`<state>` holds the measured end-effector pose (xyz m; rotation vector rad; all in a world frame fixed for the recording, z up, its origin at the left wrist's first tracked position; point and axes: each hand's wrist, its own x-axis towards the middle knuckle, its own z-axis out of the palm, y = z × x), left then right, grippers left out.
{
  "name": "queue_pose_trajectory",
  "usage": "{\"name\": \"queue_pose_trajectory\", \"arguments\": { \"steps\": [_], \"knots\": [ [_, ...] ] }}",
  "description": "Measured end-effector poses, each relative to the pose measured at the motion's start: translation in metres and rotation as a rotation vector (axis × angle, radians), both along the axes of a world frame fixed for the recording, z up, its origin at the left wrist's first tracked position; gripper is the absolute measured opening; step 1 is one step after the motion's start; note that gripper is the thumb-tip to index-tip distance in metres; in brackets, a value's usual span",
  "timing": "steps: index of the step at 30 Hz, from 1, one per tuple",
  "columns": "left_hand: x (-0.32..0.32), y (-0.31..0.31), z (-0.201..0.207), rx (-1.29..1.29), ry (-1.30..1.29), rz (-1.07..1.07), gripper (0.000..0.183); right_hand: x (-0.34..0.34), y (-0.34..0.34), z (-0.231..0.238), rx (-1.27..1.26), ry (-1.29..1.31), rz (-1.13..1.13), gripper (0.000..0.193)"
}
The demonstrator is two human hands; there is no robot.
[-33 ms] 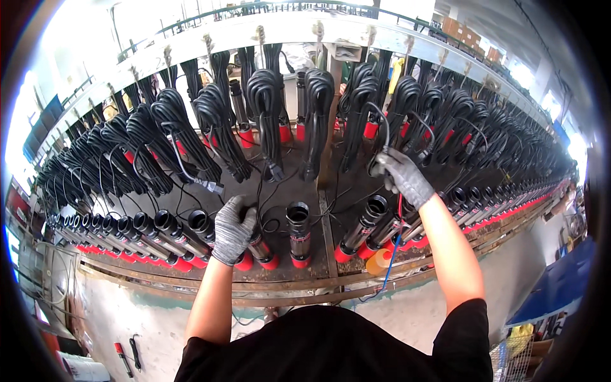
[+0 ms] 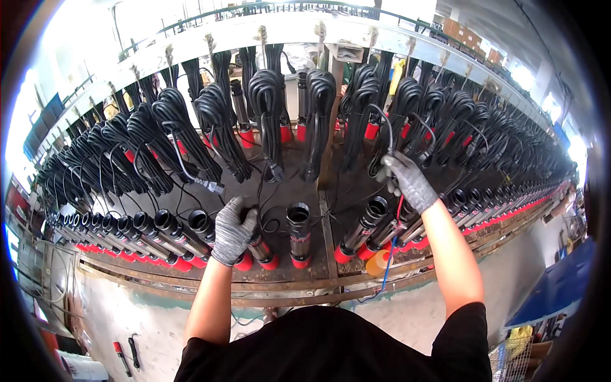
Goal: The person handles a sequence of water pumps on a long assembly rack, lifting each pump slightly to check its base and the attached power cord.
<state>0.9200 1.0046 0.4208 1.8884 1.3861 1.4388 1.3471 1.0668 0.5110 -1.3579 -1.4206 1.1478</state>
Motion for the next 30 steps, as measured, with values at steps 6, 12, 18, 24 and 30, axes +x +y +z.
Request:
{"name": "queue_pose_trajectory", "arguments": {
  "steps": [6,12,18,24,30],
  "knots": [
    [-0.005,0.001,0.019,0.000,0.283,0.028,0.019,0.021,-0.009,-0.029,0.107,0.370,0.021,0.036],
    [0.005,-0.005,0.027,0.005,0.351,0.127,0.015,0.031,-0.010,-0.042,0.131,0.564,0.019,0.030],
    [0.004,0.001,0.010,0.087,0.371,0.214,0.018,0.017,-0.015,-0.037,0.159,0.278,0.065,0.031],
    [0.008,0.001,0.013,0.098,0.338,0.226,0.015,0.022,-0.013,-0.036,0.172,0.247,0.122,0.025],
    [0.008,0.001,0.012,0.102,0.316,0.238,0.014,0.021,-0.012,-0.034,0.128,0.405,0.104,0.023]
  ]
}}
